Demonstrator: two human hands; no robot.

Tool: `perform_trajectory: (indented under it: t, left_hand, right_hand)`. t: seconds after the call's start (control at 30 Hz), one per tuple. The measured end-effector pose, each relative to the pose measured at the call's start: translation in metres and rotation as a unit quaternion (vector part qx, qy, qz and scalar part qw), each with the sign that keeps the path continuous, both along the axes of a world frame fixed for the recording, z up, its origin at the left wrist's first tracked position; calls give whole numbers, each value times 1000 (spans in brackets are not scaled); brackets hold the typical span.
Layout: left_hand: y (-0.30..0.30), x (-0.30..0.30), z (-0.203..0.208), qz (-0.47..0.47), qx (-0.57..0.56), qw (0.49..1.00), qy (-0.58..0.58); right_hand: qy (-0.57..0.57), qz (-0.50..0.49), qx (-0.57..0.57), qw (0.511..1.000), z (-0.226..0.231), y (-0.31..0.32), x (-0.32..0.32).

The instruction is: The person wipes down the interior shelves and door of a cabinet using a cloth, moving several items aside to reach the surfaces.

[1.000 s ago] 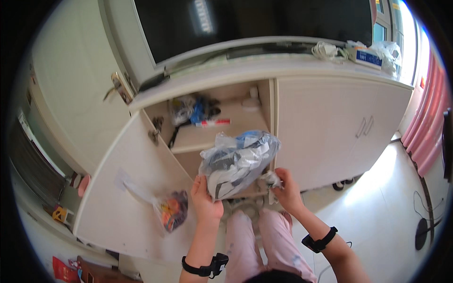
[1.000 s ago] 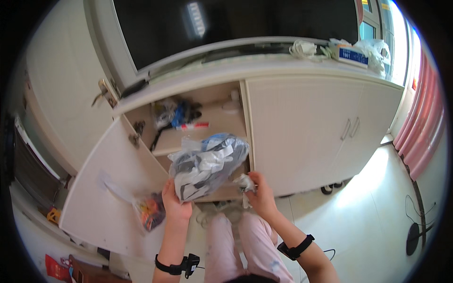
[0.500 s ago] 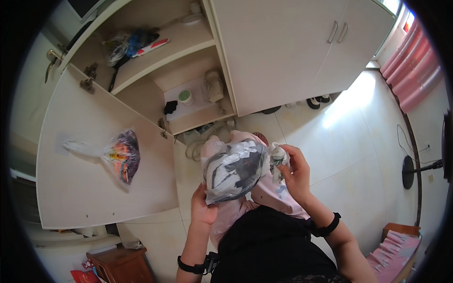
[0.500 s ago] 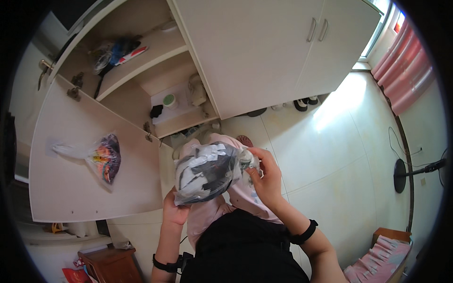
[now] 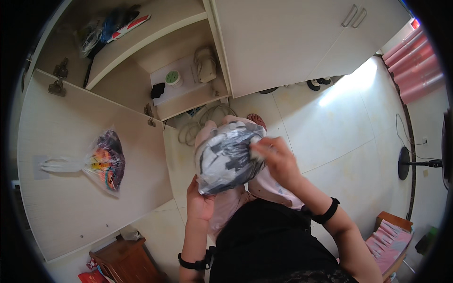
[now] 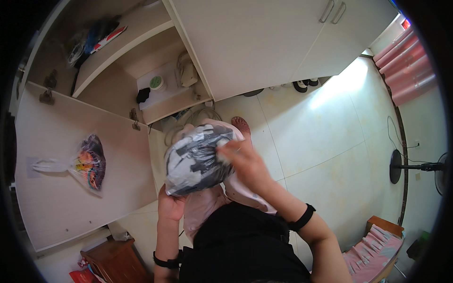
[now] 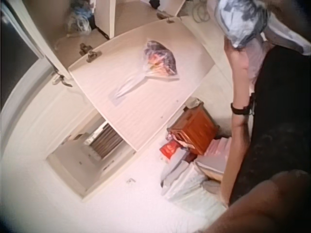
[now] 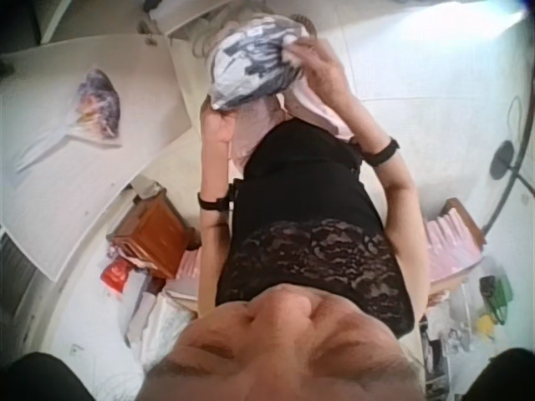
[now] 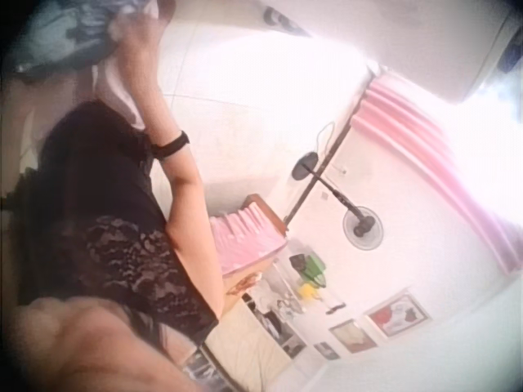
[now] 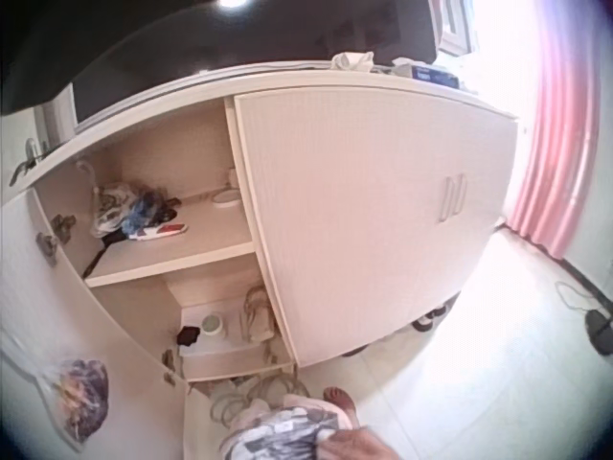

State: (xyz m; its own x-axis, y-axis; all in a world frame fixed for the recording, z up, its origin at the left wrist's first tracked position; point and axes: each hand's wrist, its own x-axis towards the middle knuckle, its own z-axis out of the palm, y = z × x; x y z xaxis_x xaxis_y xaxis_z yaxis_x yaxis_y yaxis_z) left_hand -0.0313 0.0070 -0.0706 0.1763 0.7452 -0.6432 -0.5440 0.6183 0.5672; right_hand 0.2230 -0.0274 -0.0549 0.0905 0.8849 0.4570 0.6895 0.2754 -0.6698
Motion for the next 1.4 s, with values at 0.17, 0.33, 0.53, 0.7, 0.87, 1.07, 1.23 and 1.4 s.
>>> perform_trajectory:
  t: [0.17, 0.33, 0.53, 0.7, 0.87, 1.07, 1.23, 1.4]
  left_hand:
    - [5, -2, 0, -2, 10, 1000, -29]
    - [5, 21, 24, -30, 103, 992, 63]
    - [5, -9, 30, -81, 319, 919, 220]
    - [5, 2, 24, -214, 405, 829, 321]
    - [4, -7, 6, -206, 403, 826, 336]
    - [3, -21, 14, -277, 387, 783, 401]
    - [3, 3, 31, -216, 427, 812, 335]
    - [14, 40, 41, -245, 497, 588, 590]
  right_hand:
    - [110, -70, -50, 990, 28, 9, 3]
    - [35, 102, 16, 994, 51, 22, -22]
    - [66, -91, -74, 991, 17, 1, 36]
    - [69, 47, -4, 996, 33, -14, 5]
    - [-155, 305, 65, 937, 27, -3, -25]
    - [17, -29, -104, 994, -20, 7, 39]
    - [46, 51, -29, 997, 27, 26, -8]
    - [-4, 98, -9, 995, 8, 41, -10]
